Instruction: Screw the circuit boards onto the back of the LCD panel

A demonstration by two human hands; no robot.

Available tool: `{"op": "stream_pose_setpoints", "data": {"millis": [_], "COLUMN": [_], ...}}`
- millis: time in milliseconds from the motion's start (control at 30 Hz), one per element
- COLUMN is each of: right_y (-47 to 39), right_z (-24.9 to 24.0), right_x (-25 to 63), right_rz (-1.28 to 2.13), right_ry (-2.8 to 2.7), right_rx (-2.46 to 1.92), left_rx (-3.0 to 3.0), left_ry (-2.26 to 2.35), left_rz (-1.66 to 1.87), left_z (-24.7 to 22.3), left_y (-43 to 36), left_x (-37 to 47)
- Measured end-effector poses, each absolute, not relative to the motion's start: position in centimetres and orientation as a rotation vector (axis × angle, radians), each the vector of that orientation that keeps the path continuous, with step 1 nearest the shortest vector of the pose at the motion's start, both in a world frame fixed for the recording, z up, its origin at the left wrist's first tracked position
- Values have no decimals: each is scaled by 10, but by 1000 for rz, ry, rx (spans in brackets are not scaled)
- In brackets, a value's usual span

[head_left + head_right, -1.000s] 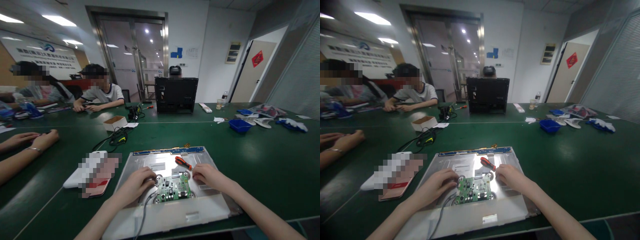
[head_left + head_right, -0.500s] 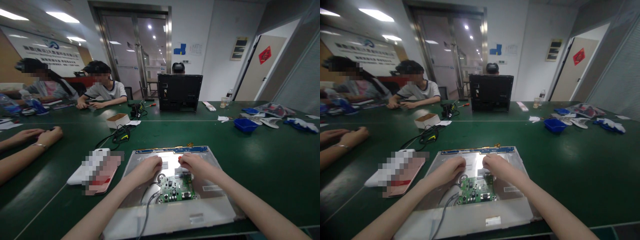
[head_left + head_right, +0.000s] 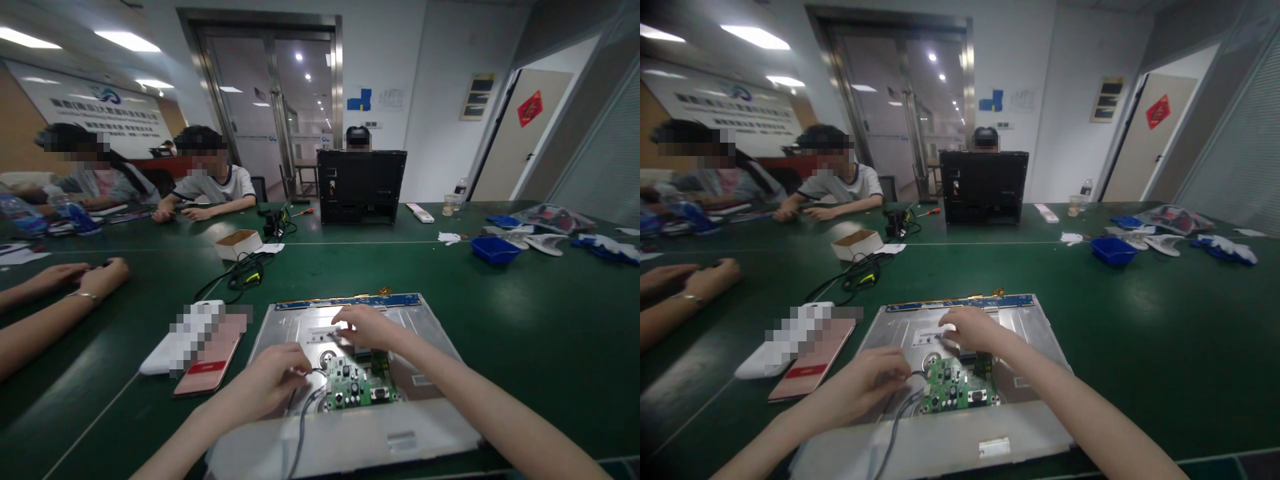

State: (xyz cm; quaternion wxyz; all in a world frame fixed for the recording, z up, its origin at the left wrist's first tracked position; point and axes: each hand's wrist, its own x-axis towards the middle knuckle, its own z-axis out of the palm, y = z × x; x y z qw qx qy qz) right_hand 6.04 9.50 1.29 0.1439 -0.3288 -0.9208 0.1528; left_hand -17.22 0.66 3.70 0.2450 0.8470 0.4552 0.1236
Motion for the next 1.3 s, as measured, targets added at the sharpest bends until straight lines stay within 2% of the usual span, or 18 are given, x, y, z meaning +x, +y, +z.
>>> {"op": "stream_pose_setpoints", "data": {"millis": [167, 433, 733, 1000, 1167, 1300], "right_y": [82, 71, 78, 74, 73, 58], "right_z": [15, 11, 2, -7, 1, 16], "right_x": [91, 122, 123, 119, 120, 129], "right_rz": [382, 248, 352, 397, 449, 469], "right_ry": [-2579, -2403, -2421, -2405, -2338, -2217], "right_rx": [-1039, -1144, -1223, -1226, -1228, -1311], "left_rx": [2177, 2123, 2288, 2417, 2434, 2505], "left_ry": [1166, 1235, 1325, 1477, 1521, 1325], "left_rz": [199, 227, 344, 394, 412, 351], "left_z": [39, 25, 35, 19, 25, 30], "left_y": [4, 5, 17, 57, 38, 7], "left_x": [-174, -170, -163, -151, -157, -167]}}
